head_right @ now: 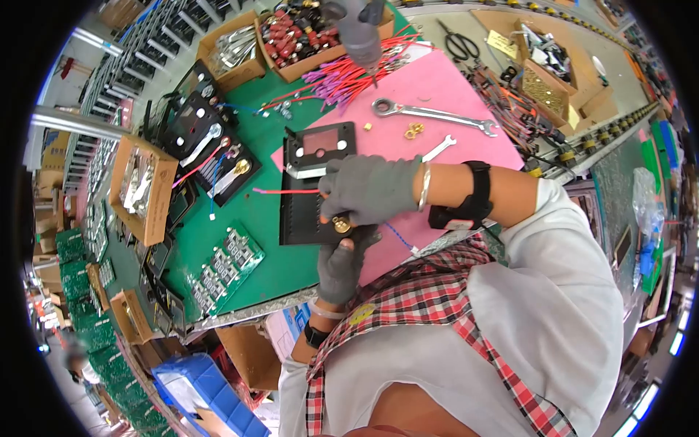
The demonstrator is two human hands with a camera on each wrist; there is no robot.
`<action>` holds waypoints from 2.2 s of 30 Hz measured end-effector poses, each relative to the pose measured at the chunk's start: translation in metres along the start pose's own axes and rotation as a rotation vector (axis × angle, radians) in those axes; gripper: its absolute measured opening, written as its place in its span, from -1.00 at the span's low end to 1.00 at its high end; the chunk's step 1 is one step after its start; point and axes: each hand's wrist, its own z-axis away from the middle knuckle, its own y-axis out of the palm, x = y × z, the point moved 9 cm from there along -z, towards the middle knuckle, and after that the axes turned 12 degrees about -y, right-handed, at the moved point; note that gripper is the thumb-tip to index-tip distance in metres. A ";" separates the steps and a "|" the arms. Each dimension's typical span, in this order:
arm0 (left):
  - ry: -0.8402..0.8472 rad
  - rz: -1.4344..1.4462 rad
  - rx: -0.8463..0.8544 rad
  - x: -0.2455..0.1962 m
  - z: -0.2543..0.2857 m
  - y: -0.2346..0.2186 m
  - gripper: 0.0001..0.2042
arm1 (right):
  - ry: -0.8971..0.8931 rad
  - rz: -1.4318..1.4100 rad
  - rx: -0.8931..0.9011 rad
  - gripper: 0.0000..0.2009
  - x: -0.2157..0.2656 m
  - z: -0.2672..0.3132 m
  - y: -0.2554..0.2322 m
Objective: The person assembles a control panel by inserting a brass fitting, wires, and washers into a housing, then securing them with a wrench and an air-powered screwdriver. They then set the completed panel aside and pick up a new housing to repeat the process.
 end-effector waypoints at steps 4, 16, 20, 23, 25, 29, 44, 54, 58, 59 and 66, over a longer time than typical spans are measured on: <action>-0.047 -0.072 -0.020 0.009 0.000 -0.009 -0.49 | 0.014 0.046 0.055 -0.77 -0.001 -0.004 0.009; 0.005 -0.106 -0.042 0.001 0.000 -0.004 -0.48 | 0.038 -0.012 -0.035 -0.78 -0.006 0.001 0.001; -0.056 -0.166 -0.022 0.003 0.001 -0.004 -0.48 | 0.055 0.020 0.078 -0.75 -0.007 -0.003 0.014; -0.204 -0.207 -0.056 0.020 0.001 -0.020 -0.49 | 0.126 0.044 0.133 -0.77 -0.004 -0.003 0.015; -0.127 -0.115 -0.072 0.019 -0.001 -0.018 -0.49 | 0.114 0.020 0.077 -0.80 -0.003 -0.002 0.006; 0.013 0.041 -0.015 0.002 0.000 0.000 -0.49 | 0.236 -0.025 -0.190 -0.81 -0.037 0.043 -0.032; 0.017 0.030 -0.026 0.001 -0.001 0.000 -0.50 | 0.763 0.241 -0.300 -0.81 -0.118 0.158 -0.032; -0.056 -0.174 -0.075 -0.001 0.002 -0.003 -0.53 | 0.070 -0.110 -0.159 -0.81 0.002 0.012 -0.013; 0.002 -0.141 -0.095 0.001 0.001 -0.004 -0.57 | 0.200 -0.005 0.043 -0.78 -0.001 0.004 0.004; 0.047 -0.105 -0.098 -0.001 0.000 -0.003 -0.58 | 0.248 0.022 0.090 -0.78 -0.004 0.006 0.006; 0.059 -0.044 -0.082 0.001 -0.001 -0.002 -0.59 | 0.151 -0.032 -0.263 -0.76 -0.007 0.021 -0.025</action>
